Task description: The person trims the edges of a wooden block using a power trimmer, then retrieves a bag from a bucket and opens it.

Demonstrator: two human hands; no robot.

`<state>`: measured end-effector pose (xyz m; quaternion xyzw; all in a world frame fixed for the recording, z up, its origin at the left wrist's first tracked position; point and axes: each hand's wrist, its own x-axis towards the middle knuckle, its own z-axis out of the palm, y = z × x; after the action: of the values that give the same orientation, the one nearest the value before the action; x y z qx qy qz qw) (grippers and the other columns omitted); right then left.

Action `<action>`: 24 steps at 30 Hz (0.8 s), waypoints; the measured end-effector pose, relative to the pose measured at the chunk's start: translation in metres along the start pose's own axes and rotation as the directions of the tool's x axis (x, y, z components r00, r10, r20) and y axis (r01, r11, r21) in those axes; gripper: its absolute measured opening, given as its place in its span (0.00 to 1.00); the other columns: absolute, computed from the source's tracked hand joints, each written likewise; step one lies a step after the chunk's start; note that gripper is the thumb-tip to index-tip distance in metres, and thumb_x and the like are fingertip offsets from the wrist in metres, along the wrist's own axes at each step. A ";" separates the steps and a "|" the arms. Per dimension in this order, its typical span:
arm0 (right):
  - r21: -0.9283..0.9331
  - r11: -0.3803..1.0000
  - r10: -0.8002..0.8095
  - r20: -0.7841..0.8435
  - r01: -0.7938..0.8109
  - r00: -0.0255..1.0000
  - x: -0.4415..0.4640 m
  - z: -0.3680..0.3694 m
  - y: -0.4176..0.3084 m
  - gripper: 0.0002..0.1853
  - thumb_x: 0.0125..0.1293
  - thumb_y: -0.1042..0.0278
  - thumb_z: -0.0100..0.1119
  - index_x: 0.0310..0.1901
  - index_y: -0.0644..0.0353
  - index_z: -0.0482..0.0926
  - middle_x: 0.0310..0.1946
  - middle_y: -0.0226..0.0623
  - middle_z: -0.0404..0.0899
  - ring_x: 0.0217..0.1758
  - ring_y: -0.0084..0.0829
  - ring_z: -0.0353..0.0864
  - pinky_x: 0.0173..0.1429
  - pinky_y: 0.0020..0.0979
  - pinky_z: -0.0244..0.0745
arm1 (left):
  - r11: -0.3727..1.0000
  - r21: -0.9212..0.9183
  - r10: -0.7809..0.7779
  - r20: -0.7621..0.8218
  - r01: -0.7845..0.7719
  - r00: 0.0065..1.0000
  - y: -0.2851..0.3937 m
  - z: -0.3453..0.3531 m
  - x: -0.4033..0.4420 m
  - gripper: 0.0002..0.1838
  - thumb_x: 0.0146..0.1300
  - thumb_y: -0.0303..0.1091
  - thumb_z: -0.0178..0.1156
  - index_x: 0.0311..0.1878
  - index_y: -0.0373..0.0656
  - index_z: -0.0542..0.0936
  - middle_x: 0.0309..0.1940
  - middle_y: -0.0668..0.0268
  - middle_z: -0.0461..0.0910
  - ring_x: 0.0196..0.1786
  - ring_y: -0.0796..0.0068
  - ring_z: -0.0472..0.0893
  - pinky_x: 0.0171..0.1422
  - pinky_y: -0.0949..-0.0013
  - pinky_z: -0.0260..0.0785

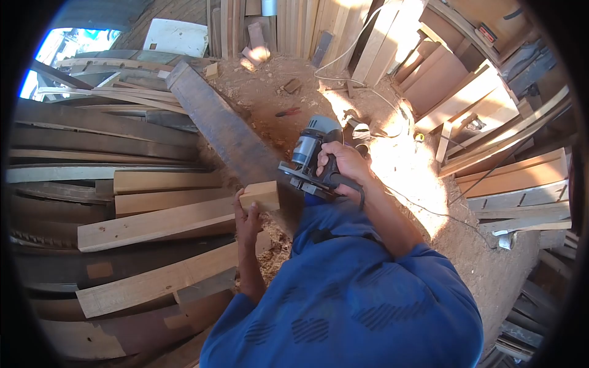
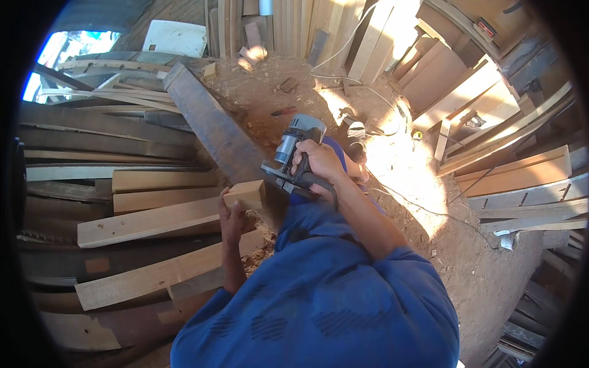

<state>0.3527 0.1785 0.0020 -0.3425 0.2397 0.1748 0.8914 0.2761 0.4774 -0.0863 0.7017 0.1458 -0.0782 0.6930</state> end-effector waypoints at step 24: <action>0.082 0.996 -0.037 0.001 0.036 0.999 -0.011 -0.035 -0.008 0.06 0.71 0.69 0.54 0.36 0.59 0.75 0.23 0.33 0.75 0.23 0.31 0.76 0.31 0.35 0.79 | 0.945 0.208 0.251 0.040 -0.254 0.967 0.001 0.029 0.029 0.18 0.75 0.36 0.57 0.63 0.42 0.77 0.54 0.61 0.79 0.54 0.74 0.77 0.59 0.69 0.72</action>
<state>0.3366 0.1468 -0.0100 -0.3098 0.2392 0.1489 0.9081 0.3063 0.4517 -0.0946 0.7837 0.0410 -0.0086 0.6197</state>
